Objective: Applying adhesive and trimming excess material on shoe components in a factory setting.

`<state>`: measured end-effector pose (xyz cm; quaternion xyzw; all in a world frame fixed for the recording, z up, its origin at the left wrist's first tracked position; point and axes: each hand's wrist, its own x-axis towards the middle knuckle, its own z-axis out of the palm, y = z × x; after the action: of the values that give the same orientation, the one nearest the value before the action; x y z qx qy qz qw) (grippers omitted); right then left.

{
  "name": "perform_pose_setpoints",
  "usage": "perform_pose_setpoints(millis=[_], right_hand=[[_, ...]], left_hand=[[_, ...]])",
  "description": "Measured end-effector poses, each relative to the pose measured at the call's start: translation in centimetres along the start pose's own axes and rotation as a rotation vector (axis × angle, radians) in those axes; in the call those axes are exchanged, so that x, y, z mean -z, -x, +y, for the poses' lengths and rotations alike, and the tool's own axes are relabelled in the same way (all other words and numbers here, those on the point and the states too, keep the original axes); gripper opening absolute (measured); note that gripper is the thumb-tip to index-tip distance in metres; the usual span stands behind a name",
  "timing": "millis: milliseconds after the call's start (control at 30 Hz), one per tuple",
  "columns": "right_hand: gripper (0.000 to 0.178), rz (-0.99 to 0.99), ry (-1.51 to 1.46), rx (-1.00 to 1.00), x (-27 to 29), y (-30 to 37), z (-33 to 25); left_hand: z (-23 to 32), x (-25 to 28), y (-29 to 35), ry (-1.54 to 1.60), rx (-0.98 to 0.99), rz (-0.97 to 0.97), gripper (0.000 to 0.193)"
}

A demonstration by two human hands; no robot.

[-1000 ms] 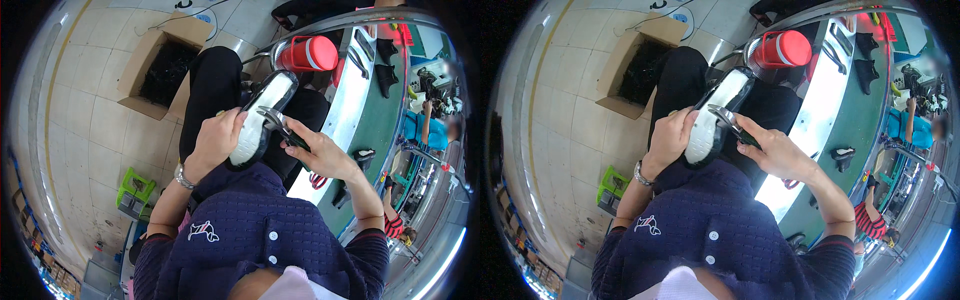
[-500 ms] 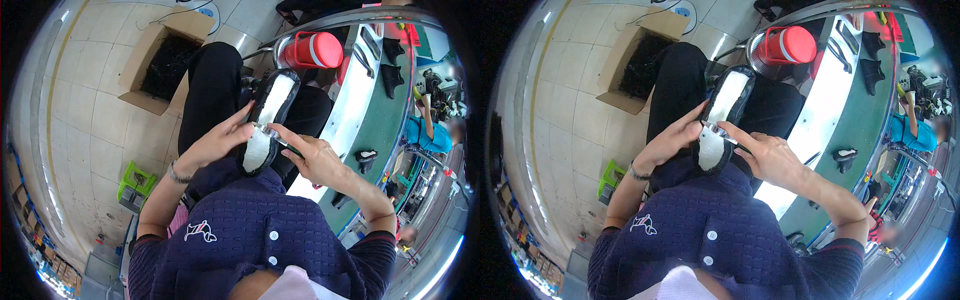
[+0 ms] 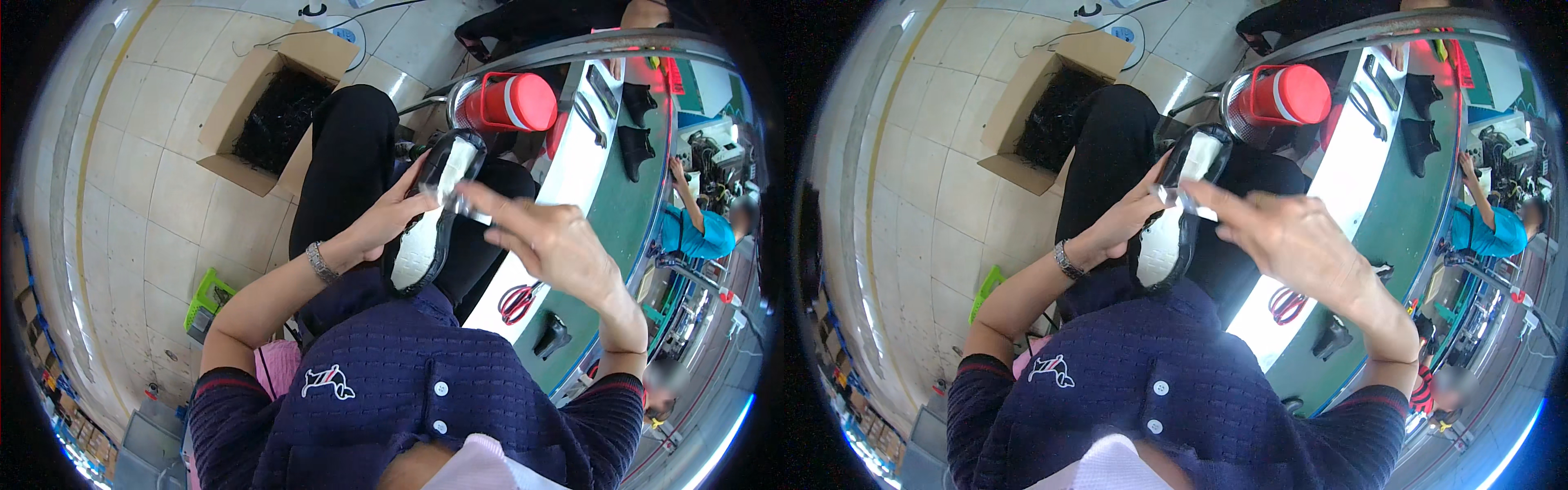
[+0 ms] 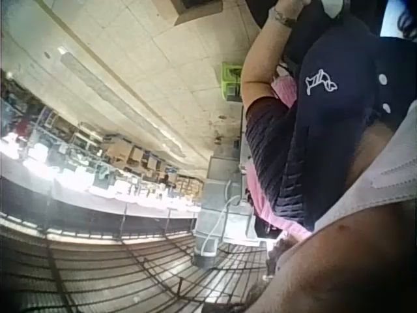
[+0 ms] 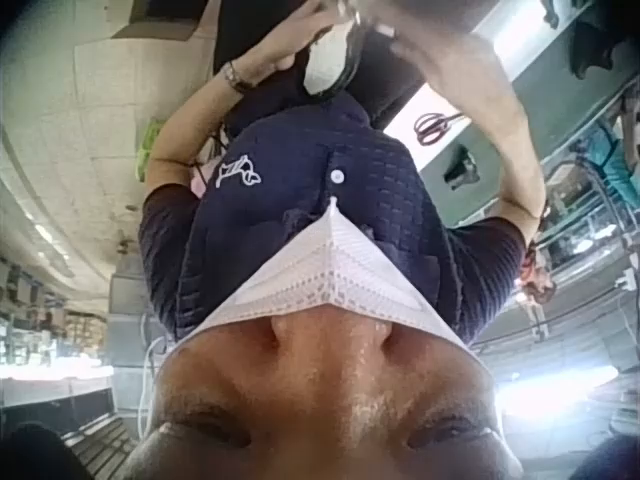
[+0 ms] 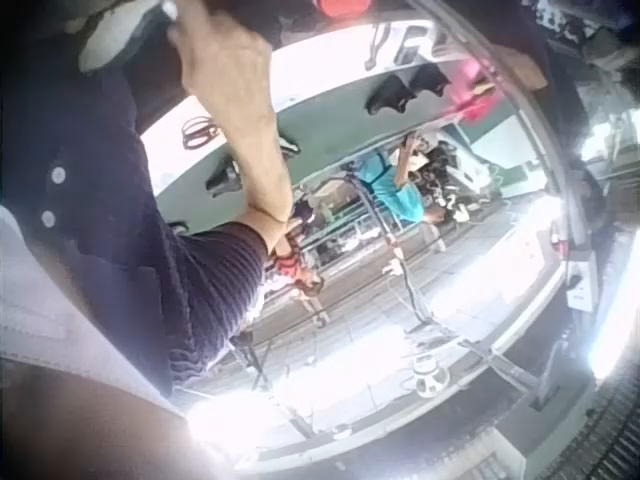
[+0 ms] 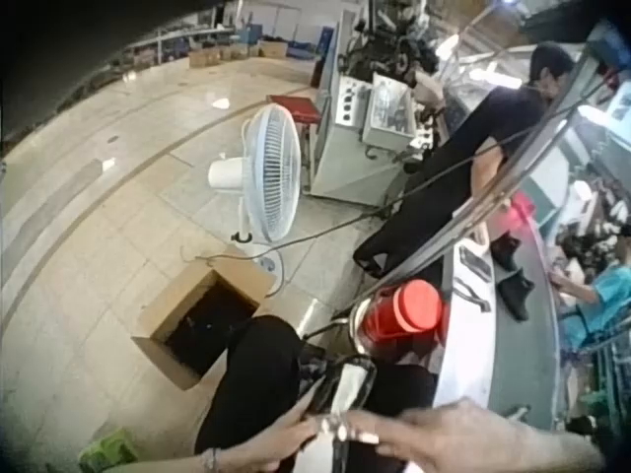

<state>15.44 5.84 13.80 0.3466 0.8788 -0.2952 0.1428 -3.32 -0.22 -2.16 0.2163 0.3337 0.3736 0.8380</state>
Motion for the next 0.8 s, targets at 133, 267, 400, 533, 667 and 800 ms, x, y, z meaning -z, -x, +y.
perform_pose_setpoints(millis=[133,267,400,533,667,800], right_hand=[[0.065,0.209,0.1,-0.071,-1.6,-3.0,2.1],[0.065,0.016,0.304,-0.162,0.3,-2.3,1.0],[0.065,0.264,0.087,-0.008,-2.9,-2.3,1.8],[0.065,-0.01,0.294,-0.192,-1.9,-2.2,0.9],[0.066,0.348,-0.011,0.022,-4.5,-1.6,1.1],[0.066,0.037,0.229,-0.121,-3.6,-2.0,0.4]], left_hand=[[0.8,-0.4,0.0,0.001,0.093,0.009,0.081],[0.8,-0.1,0.4,-0.03,0.063,0.021,0.081],[1.1,0.1,0.1,-0.017,0.111,-0.026,0.082],[1.6,0.9,-0.1,-0.014,0.168,-0.037,0.085],[1.3,1.5,-0.2,-0.045,0.192,-0.089,0.093],[2.3,1.6,0.0,-0.035,0.153,-0.103,0.1]])
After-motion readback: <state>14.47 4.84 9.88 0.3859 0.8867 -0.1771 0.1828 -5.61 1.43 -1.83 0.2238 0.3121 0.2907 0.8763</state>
